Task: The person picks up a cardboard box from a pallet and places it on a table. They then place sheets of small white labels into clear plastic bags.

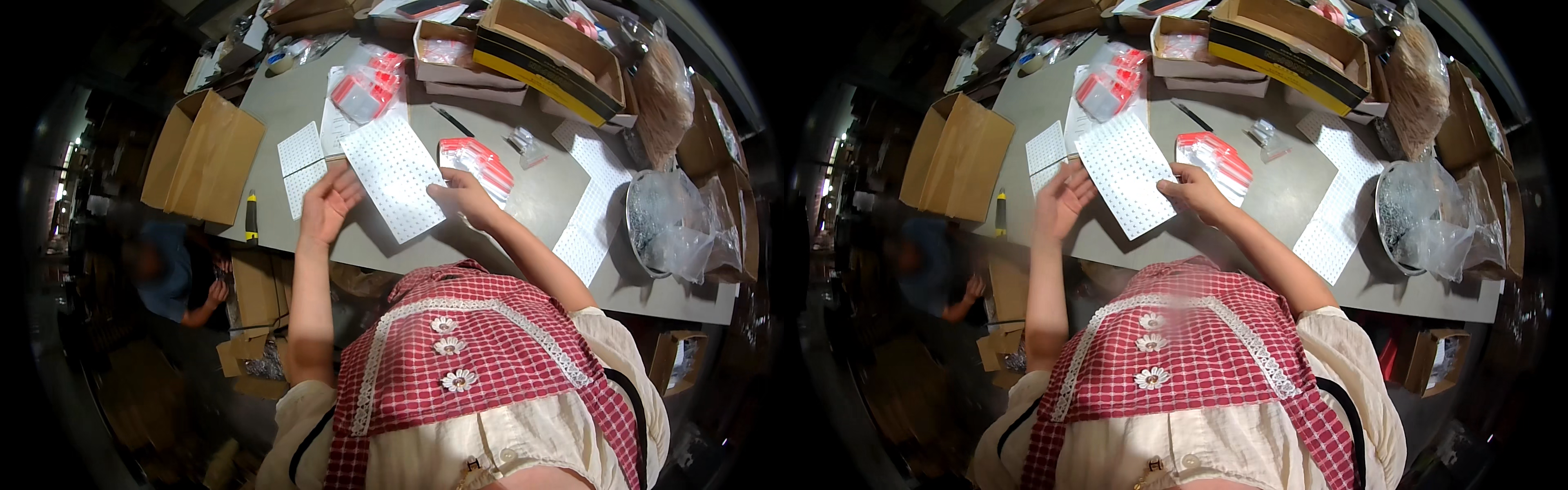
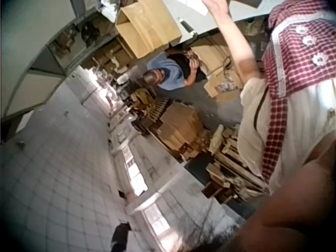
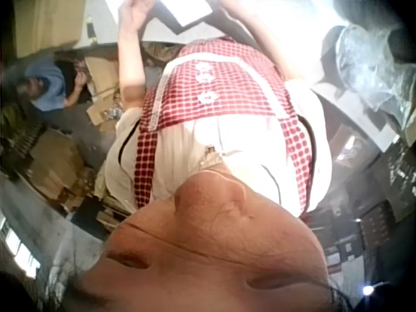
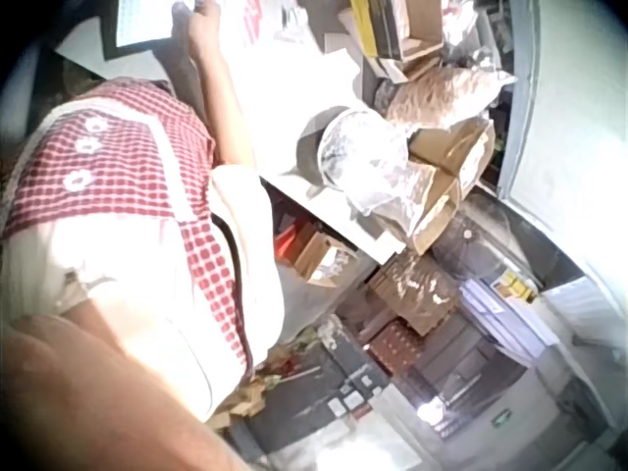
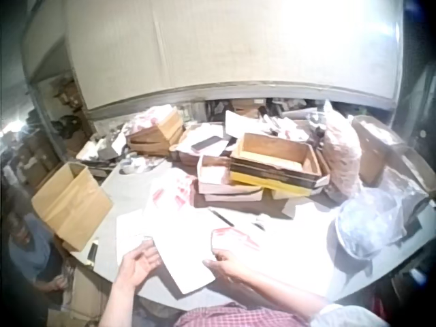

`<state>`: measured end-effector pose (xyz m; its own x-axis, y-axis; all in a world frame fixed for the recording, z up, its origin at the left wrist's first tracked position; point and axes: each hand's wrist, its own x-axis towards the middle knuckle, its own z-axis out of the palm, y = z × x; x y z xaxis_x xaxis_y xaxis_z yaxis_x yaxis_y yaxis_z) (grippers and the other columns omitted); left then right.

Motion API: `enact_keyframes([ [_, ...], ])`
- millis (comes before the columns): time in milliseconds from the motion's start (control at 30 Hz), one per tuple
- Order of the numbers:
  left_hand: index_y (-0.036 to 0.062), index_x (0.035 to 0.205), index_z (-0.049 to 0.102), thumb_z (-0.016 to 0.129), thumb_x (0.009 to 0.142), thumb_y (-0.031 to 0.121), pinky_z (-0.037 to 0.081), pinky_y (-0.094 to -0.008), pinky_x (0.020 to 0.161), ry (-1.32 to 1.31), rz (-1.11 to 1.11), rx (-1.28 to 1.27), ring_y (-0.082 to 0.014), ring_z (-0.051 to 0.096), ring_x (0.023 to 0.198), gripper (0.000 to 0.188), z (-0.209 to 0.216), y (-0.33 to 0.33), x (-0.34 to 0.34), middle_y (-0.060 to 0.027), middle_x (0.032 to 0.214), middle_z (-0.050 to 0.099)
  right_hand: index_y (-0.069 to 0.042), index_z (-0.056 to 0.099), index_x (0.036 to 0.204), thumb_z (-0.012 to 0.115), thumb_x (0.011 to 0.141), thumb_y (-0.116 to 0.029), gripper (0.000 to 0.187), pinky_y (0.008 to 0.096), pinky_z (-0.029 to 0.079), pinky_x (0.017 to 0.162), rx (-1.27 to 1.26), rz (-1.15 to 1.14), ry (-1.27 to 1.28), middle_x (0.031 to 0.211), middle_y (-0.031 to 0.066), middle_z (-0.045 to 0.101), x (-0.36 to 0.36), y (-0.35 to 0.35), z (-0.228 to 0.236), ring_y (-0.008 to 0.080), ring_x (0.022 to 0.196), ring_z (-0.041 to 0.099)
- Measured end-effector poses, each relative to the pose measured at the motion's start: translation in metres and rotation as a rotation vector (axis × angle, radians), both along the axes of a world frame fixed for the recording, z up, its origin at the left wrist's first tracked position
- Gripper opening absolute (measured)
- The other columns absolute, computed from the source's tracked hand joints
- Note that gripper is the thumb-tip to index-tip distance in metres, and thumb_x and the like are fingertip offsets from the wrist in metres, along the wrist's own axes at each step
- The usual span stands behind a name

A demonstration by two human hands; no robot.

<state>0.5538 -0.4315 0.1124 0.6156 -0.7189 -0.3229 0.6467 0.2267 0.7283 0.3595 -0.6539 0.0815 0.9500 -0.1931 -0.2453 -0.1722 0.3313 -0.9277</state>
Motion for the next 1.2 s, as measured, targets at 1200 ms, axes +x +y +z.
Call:
enact_keyframes([
  [1200,-0.0073,0.125,0.058,0.058,0.089,0.001,0.047,-0.0322,0.099,-0.212,-0.194,0.271,-0.02,0.064,0.107,0.036,-0.058,-0.035,-0.046,-0.0129,0.117,0.067,-0.006,0.067,0.106,0.067,0.079,-0.001,0.027,0.0462,0.044,0.102,-1.354,-0.535,0.064,0.125,0.0117,0.062,-0.191,0.008,-0.017,0.0352,0.121,0.054],
])
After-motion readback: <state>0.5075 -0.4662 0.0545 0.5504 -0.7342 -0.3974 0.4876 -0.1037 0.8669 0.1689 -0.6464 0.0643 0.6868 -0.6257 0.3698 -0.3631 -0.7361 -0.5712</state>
